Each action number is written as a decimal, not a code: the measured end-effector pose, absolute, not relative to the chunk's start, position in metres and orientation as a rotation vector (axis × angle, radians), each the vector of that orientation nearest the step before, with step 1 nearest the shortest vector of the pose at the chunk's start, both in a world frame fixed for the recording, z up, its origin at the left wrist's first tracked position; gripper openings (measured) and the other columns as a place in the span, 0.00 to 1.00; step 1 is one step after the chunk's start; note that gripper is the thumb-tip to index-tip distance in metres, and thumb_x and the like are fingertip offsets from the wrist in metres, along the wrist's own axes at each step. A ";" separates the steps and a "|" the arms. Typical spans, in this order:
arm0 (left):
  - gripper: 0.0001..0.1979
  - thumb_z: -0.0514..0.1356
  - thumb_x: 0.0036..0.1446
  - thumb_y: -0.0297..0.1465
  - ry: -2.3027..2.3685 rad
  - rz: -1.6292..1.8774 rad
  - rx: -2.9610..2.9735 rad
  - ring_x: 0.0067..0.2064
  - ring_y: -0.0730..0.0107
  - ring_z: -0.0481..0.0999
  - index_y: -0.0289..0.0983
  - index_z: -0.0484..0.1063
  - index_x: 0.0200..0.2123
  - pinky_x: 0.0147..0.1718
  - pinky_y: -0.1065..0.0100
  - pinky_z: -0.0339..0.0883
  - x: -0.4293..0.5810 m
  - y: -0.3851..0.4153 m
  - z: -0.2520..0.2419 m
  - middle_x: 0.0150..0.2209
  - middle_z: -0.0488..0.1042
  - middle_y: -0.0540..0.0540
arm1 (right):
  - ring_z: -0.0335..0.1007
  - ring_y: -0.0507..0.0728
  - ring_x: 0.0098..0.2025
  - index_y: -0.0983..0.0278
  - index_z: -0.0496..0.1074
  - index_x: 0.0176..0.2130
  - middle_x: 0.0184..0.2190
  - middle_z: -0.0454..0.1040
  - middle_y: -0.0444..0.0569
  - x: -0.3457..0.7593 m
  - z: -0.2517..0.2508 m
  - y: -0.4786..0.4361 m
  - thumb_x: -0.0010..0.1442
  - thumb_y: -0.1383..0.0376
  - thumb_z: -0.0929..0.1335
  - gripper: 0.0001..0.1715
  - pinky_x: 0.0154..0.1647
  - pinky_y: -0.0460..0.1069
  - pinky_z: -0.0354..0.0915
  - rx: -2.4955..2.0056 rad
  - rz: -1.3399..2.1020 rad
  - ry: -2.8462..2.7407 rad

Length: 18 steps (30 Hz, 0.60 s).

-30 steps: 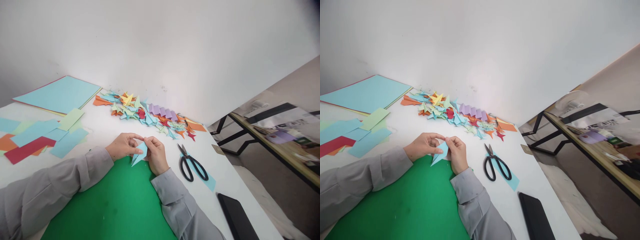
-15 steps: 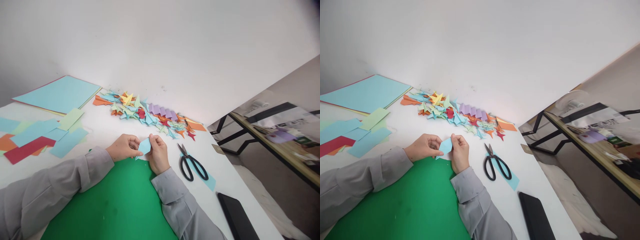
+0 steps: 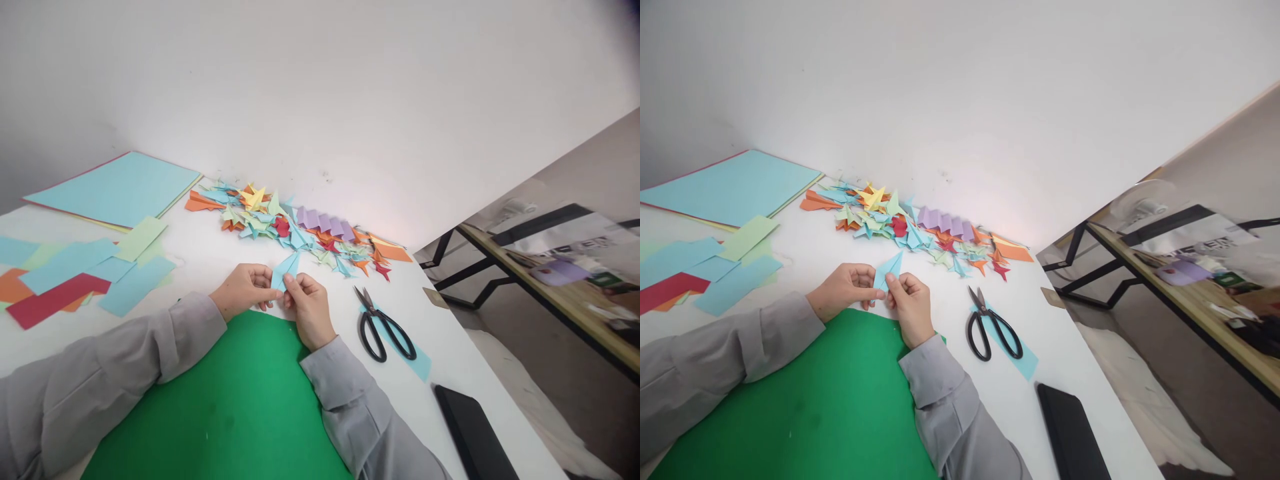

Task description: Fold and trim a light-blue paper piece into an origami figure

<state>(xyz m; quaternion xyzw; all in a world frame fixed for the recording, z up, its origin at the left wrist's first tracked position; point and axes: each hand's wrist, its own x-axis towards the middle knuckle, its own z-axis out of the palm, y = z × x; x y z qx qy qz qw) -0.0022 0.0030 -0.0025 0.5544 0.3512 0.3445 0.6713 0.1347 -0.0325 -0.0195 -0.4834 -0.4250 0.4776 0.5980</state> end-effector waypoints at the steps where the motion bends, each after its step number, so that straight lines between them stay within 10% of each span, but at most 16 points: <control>1: 0.13 0.69 0.36 0.31 0.788 0.773 1.263 0.17 0.78 0.68 0.32 0.68 0.22 0.18 0.75 0.64 -0.002 0.003 -0.002 0.16 0.71 0.52 | 0.55 0.47 0.15 0.63 0.63 0.18 0.12 0.64 0.38 0.134 -0.020 -0.033 0.47 0.53 0.73 0.23 0.18 0.44 0.51 -1.121 1.109 -0.996; 18: 0.13 0.68 0.34 0.24 0.740 0.733 1.237 0.24 0.73 0.73 0.32 0.71 0.28 0.21 0.73 0.66 -0.004 0.004 -0.006 0.23 0.77 0.48 | 0.49 0.45 0.13 0.63 0.59 0.18 0.11 0.60 0.37 0.135 -0.020 -0.035 0.49 0.46 0.69 0.27 0.14 0.43 0.45 -1.210 1.152 -1.098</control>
